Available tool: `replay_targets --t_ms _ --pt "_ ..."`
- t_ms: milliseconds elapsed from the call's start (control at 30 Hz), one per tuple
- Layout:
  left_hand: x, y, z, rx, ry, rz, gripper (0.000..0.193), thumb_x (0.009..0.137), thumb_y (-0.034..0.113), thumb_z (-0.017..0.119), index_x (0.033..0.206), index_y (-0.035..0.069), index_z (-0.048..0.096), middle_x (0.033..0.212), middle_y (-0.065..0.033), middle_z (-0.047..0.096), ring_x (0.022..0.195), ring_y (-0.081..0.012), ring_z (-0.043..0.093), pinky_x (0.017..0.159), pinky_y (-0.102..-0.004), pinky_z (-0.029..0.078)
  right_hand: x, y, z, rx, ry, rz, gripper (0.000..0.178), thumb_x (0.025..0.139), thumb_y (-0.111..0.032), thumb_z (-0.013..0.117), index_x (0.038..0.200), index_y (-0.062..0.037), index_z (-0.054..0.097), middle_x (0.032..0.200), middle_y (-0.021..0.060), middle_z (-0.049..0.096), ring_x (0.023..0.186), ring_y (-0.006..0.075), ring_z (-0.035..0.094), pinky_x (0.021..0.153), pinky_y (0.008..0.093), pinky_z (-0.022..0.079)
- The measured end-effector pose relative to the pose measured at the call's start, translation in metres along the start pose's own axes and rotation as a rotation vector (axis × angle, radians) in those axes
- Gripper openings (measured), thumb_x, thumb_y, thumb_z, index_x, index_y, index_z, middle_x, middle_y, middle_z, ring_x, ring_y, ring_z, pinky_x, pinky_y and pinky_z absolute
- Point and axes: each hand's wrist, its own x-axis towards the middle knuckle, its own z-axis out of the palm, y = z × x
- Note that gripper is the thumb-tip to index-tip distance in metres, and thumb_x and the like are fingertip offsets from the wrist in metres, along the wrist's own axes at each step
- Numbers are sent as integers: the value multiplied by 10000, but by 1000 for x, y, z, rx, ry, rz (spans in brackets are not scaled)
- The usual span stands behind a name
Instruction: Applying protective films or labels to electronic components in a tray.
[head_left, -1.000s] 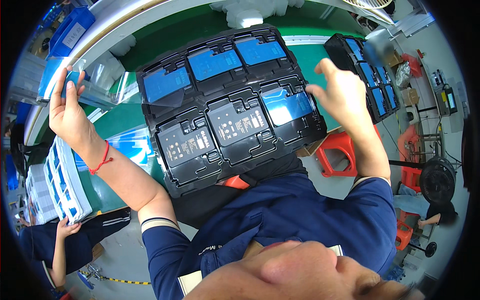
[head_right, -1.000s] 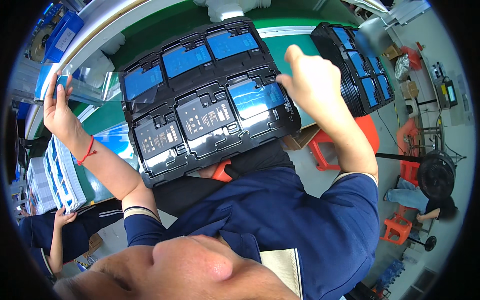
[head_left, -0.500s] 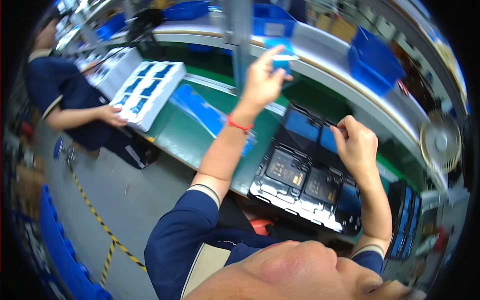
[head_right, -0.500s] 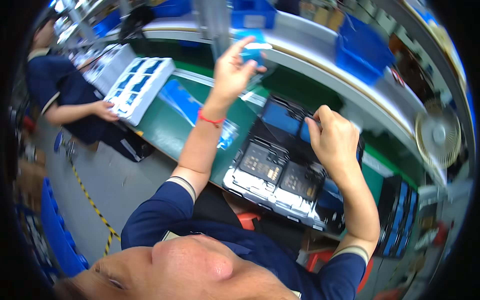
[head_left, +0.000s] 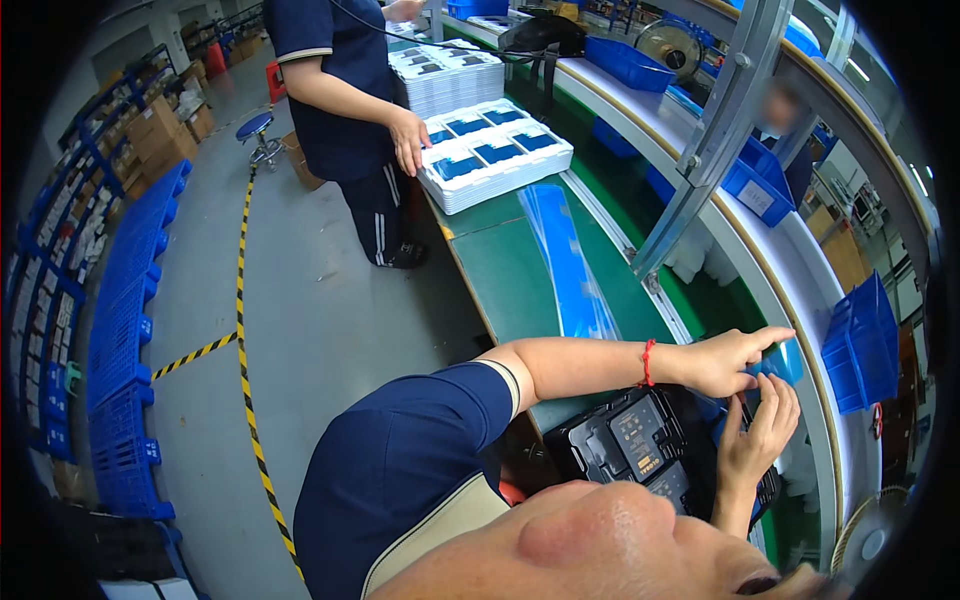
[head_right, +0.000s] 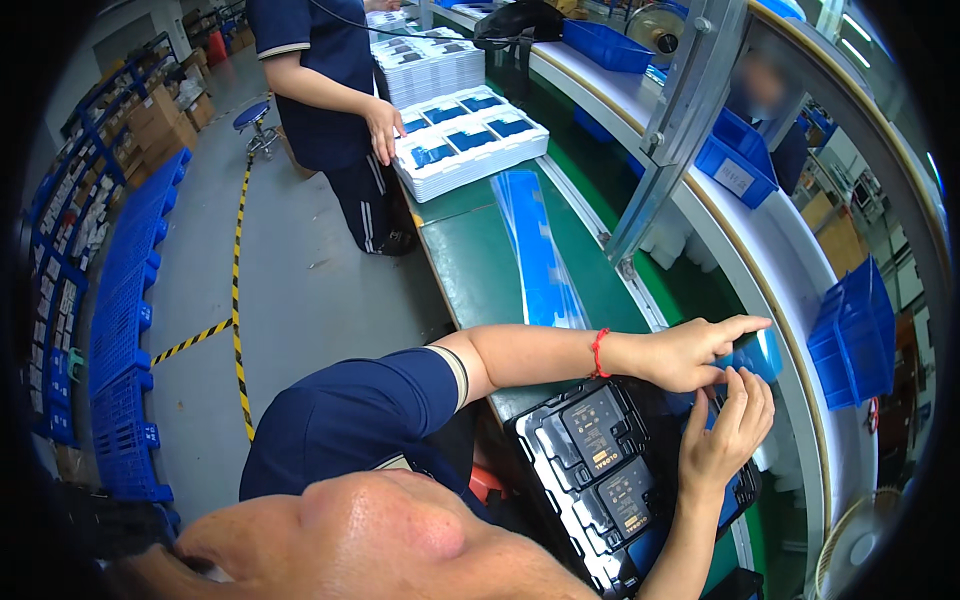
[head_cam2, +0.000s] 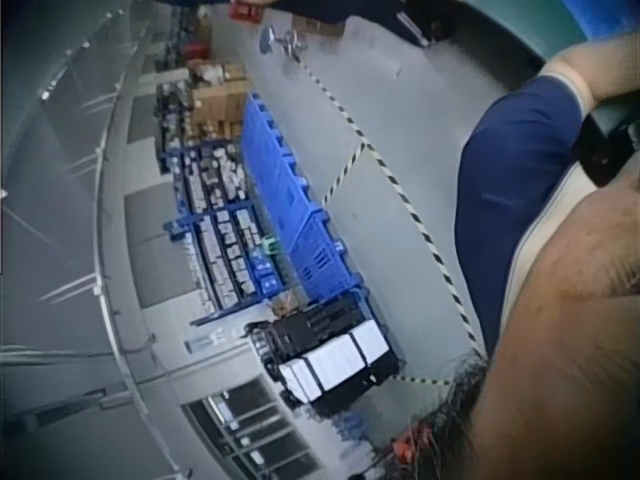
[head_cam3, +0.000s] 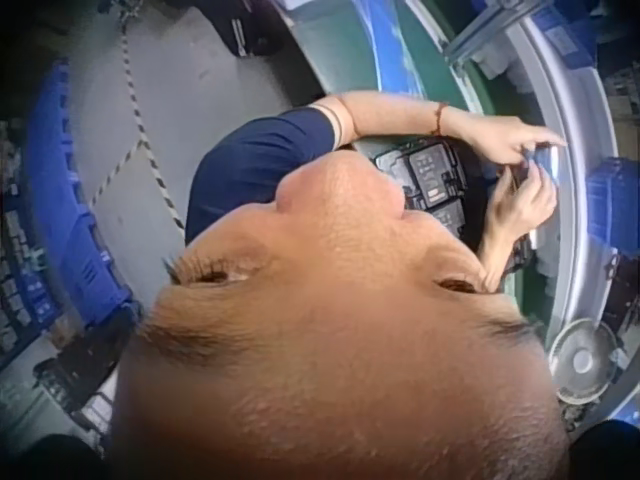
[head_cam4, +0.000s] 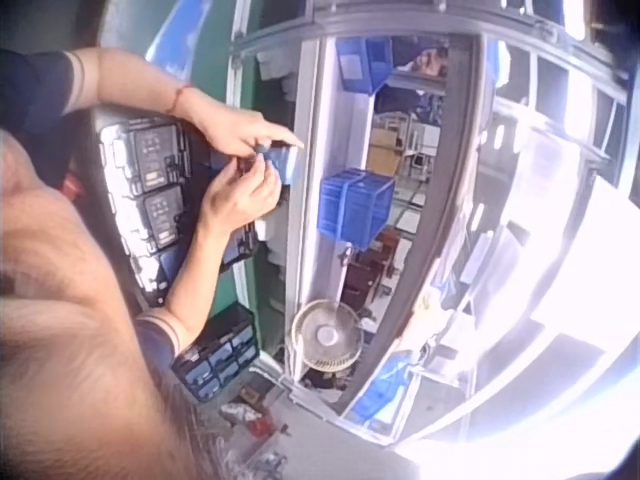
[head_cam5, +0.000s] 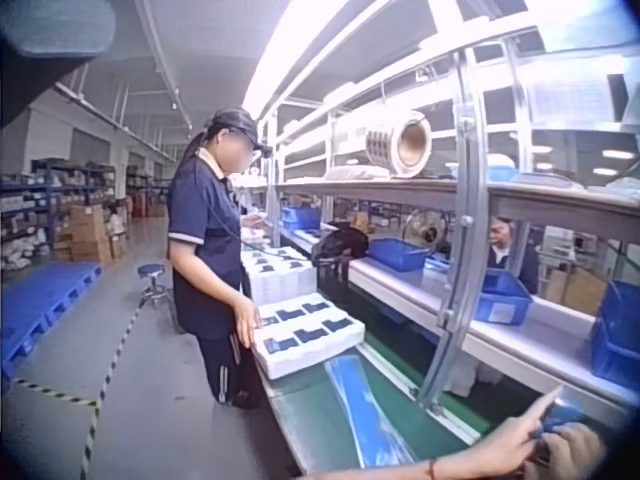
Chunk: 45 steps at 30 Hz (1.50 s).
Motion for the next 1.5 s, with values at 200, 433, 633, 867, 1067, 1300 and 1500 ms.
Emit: replay_targets --t_ms 200,433,633,867,1067,1300,1500 --pt "-1 8 0 -70 25 -11 768 737 -21 579 1417 28 224 565 -45 450 500 -124 402 494 -283 339 1 7 -2 84 -31 29 372 695 -11 701 1046 2 579 1000 143 602 991 320 554 910 415 396" --pt "-1 10 0 -67 -40 63 667 723 -24 609 1340 6 359 653 -117 584 619 -200 609 585 -307 469 -6 13 -2 75 -38 96 270 752 23 658 1014 19 596 951 141 608 942 311 562 906 422 406" --pt "-2 16 -7 4 -62 143 597 733 -82 532 1309 -5 394 684 -149 609 641 -276 618 619 -350 480 -8 18 -1 128 -79 182 212 802 11 642 1011 21 605 947 139 626 944 322 561 892 411 421" --pt "-3 15 -7 292 -57 310 565 729 -53 558 1280 2 447 804 -220 654 719 -359 648 630 -402 525 -10 21 1 178 -99 231 165 843 -22 626 1004 15 616 929 136 640 911 293 581 852 382 441" --pt "-4 14 -6 388 -79 334 577 714 -46 573 1277 11 461 769 -209 653 675 -351 647 597 -396 525 -10 21 1 167 -84 167 136 874 -42 600 1001 4 620 914 136 638 855 263 594 772 346 464" --pt "-4 12 -7 398 -90 330 584 702 -50 577 1271 19 470 768 -201 654 657 -333 647 572 -390 515 -9 23 1 189 -84 173 120 889 -35 573 993 3 619 905 135 637 849 274 589 769 347 457" --pt "-2 11 -6 418 -81 359 580 705 -42 574 1272 26 472 774 -191 657 660 -323 648 567 -389 511 -7 24 -1 204 -87 195 118 888 -33 570 990 3 619 898 134 635 845 278 586 764 350 452"
